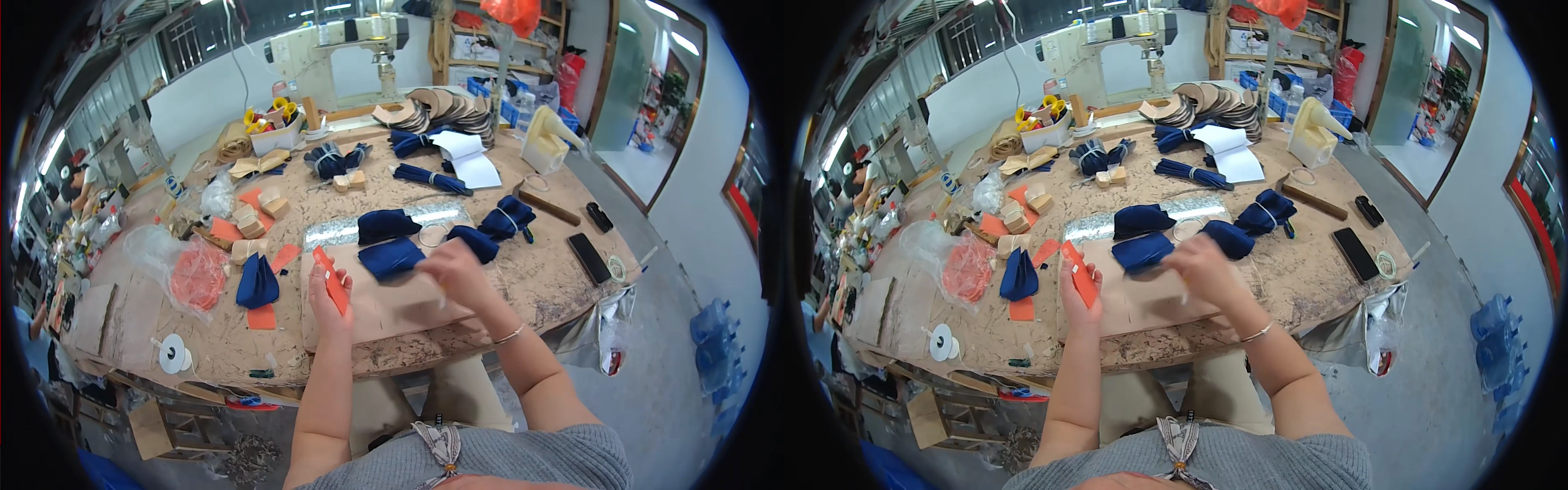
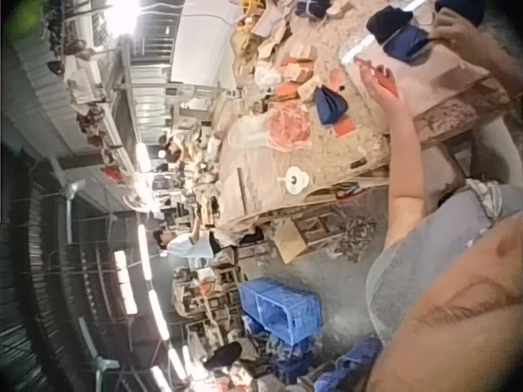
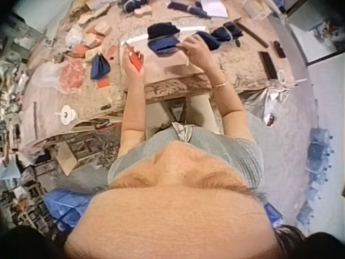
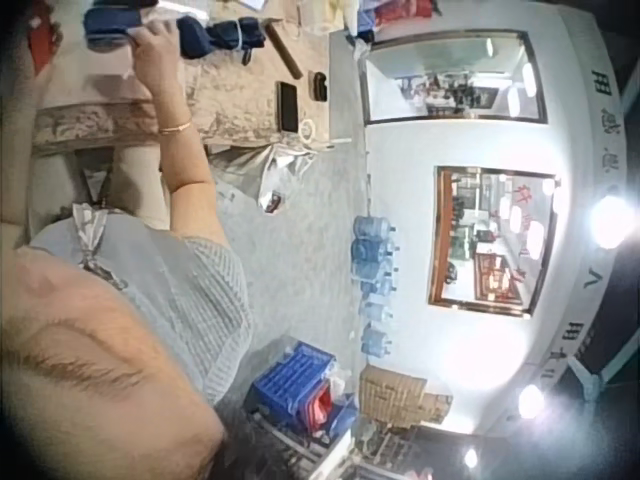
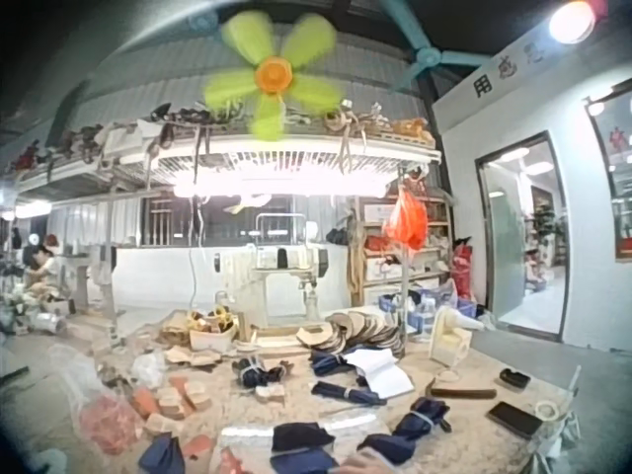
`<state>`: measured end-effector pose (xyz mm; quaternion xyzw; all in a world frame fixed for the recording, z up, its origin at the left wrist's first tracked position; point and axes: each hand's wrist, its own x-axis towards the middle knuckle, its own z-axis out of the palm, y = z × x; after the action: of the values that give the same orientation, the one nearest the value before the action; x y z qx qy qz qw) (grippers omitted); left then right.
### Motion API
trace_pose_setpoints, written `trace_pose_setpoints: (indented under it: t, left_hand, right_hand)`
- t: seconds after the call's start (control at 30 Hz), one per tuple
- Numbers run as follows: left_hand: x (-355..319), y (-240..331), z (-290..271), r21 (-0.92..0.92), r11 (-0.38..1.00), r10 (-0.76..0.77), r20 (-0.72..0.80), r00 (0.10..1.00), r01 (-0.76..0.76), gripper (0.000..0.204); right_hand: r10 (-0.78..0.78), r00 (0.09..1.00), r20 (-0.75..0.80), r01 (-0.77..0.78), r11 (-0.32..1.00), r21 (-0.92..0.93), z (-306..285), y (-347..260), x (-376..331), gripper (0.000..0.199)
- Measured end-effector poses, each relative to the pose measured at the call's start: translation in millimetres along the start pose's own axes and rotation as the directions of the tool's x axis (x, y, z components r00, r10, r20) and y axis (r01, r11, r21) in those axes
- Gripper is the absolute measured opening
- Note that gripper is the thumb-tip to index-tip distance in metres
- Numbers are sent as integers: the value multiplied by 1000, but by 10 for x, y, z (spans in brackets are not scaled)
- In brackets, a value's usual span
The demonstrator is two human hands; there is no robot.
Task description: The person marks blue fabric pieces using a red template and a yellow marker. They repeatedly place the template on different fabric pieces, trace the outline, and set the marked fabric aside. The process is repeated for multiple pieces throughout the clip.
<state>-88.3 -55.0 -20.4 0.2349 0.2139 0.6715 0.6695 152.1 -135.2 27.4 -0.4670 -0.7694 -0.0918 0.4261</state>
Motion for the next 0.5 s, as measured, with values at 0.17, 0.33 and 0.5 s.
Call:
trace_pose_setpoints:
  t: [0.17,0.33,0.5]
  left_hand:
    - [-34,2,78,-188,981,-65,-95,993,46,41]
    - [88,-68,-199,-437,889,-147,12,989,137,43]
    - [171,-2,-255,-530,821,-207,68,976,211,43]
  right_hand:
    - [292,953,-82,-302,884,-356,-364,481,-144,9]
    - [56,994,95,-40,986,-163,139,367,54,15]
    - [64,948,311,-43,996,-74,746,521,378,24]
